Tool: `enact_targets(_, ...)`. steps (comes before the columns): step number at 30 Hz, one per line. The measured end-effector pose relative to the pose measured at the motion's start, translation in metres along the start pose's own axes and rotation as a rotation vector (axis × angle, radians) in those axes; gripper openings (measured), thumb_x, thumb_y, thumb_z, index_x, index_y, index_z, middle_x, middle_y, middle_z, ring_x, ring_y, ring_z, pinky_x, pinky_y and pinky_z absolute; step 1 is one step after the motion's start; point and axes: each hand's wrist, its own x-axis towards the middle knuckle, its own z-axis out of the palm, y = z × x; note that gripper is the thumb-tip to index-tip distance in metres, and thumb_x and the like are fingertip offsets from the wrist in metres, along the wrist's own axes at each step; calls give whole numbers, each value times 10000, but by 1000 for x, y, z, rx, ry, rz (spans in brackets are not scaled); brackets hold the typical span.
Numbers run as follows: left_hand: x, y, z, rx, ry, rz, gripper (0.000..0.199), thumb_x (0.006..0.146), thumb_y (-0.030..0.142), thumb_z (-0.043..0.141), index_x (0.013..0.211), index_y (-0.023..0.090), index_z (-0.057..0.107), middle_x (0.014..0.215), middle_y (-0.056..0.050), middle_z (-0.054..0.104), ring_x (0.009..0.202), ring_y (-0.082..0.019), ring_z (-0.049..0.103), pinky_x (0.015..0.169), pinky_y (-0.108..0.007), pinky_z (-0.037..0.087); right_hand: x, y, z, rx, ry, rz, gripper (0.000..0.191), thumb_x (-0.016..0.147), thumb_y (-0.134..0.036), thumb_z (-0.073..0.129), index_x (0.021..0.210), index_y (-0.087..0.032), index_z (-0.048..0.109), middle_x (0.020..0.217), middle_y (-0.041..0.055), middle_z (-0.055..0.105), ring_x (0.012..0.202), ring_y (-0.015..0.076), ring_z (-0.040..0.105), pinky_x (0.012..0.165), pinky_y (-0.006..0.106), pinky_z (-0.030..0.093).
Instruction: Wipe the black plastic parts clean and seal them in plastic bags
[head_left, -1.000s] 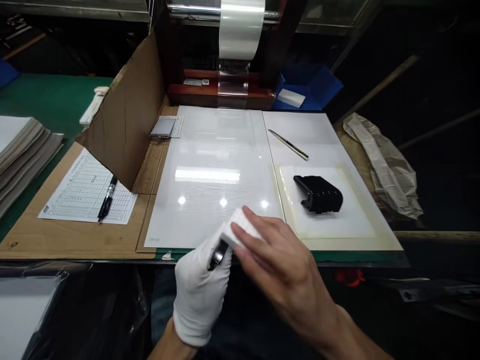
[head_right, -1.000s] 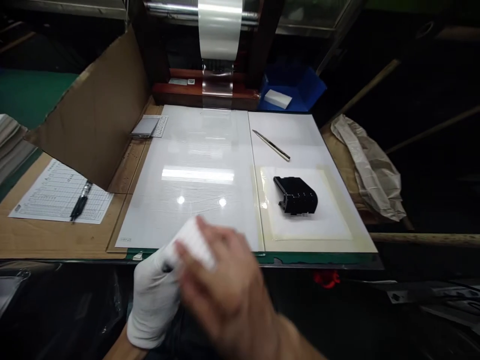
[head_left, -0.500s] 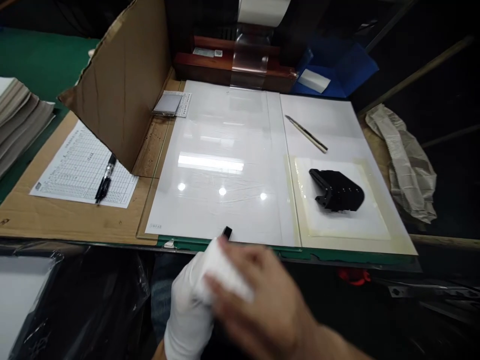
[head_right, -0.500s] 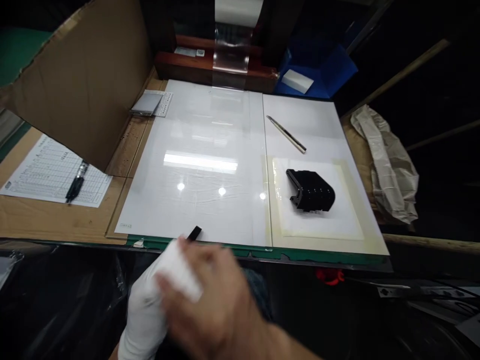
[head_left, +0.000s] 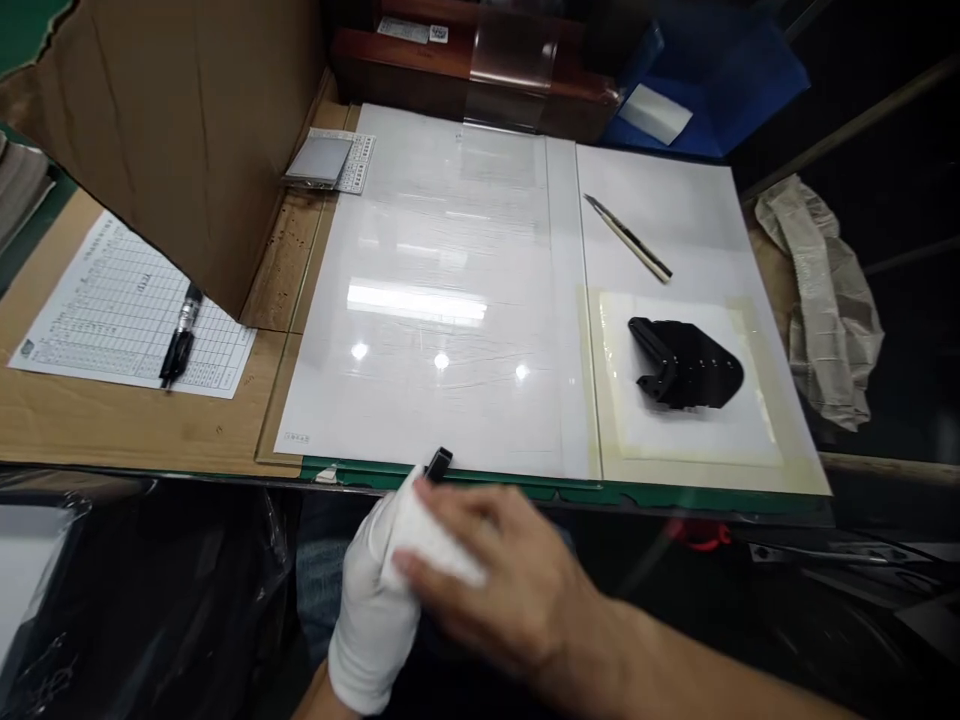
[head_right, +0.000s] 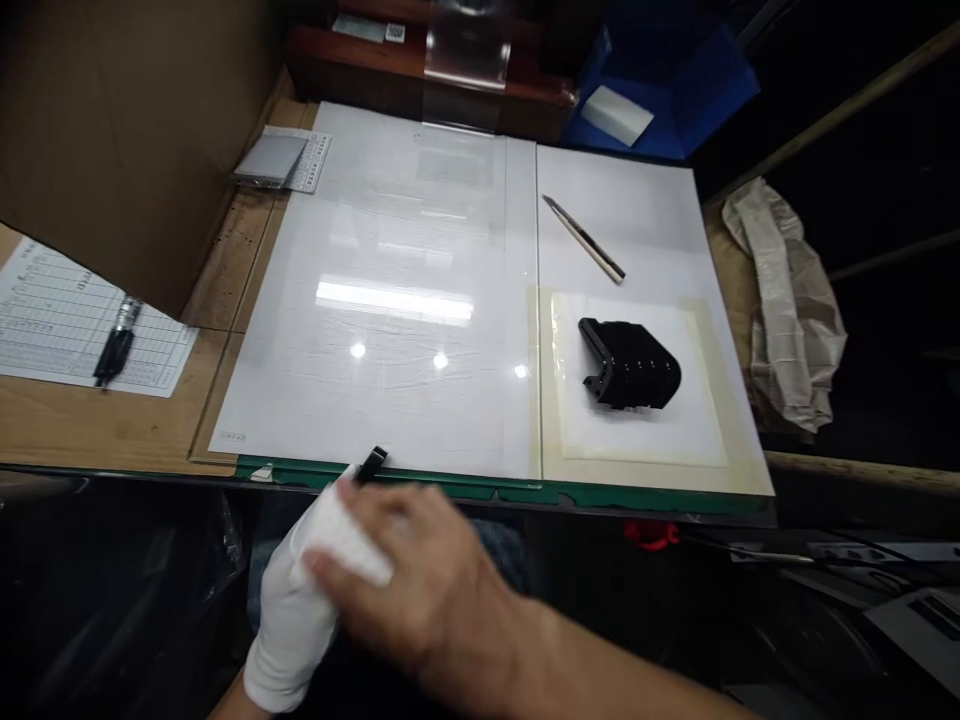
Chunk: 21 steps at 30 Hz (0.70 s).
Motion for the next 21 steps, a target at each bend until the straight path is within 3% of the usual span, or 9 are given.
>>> enact_targets(3,0,-3,0,28,-15,64,398,942,249,626,1336,299,633,1279,-49,720,1163,-234,686,1009,-352,571,9,18,-7,-73,75,96,295,980,-193,577,1271,-207,628,1356,188,634,1012,252,625,771,437,575)
enact_targets(6,-1,-6,0,23,0,124,416,959,212,593,1353,344,609,1248,-17,731,1119,-190,702,983,-297,575,13,21,-10,1,15,4,265,989,-216,558,1237,-190,648,1368,201,621,1055,267,619,786,448,576)
enact_targets(9,-1,-6,0,48,-6,100,458,946,181,613,1374,342,593,1300,-19,706,1180,-196,672,1030,-304,545,13,18,-8,-58,65,79,292,991,-213,560,1274,-207,627,1341,187,643,971,254,617,714,423,578)
enact_targets(13,1,0,1,1,-6,97,394,952,192,603,1316,337,637,1245,-8,731,1106,-192,705,981,-300,571,13,16,-7,-5,48,30,291,977,-211,590,1266,-203,627,1358,191,628,1024,266,614,770,445,580)
enact_targets(16,2,4,0,44,-6,44,385,947,231,622,1324,305,643,1275,-29,723,1163,-218,685,1024,-326,554,14,14,-8,-52,74,107,299,988,-191,569,1281,-218,624,1349,171,640,989,248,610,767,435,575)
enact_targets(19,3,7,0,-3,3,20,342,960,288,598,1292,252,673,1238,-65,740,1103,-244,715,984,-359,584,14,12,-8,-14,26,37,277,982,-215,580,1247,-200,658,1370,191,621,1044,270,604,793,453,573)
enact_targets(21,2,8,0,2,8,3,357,955,296,607,1304,257,665,1265,-63,729,1137,-247,701,1009,-366,571,14,13,-7,-40,49,80,282,996,-228,562,1262,-214,656,1357,181,633,1009,261,601,754,439,579)
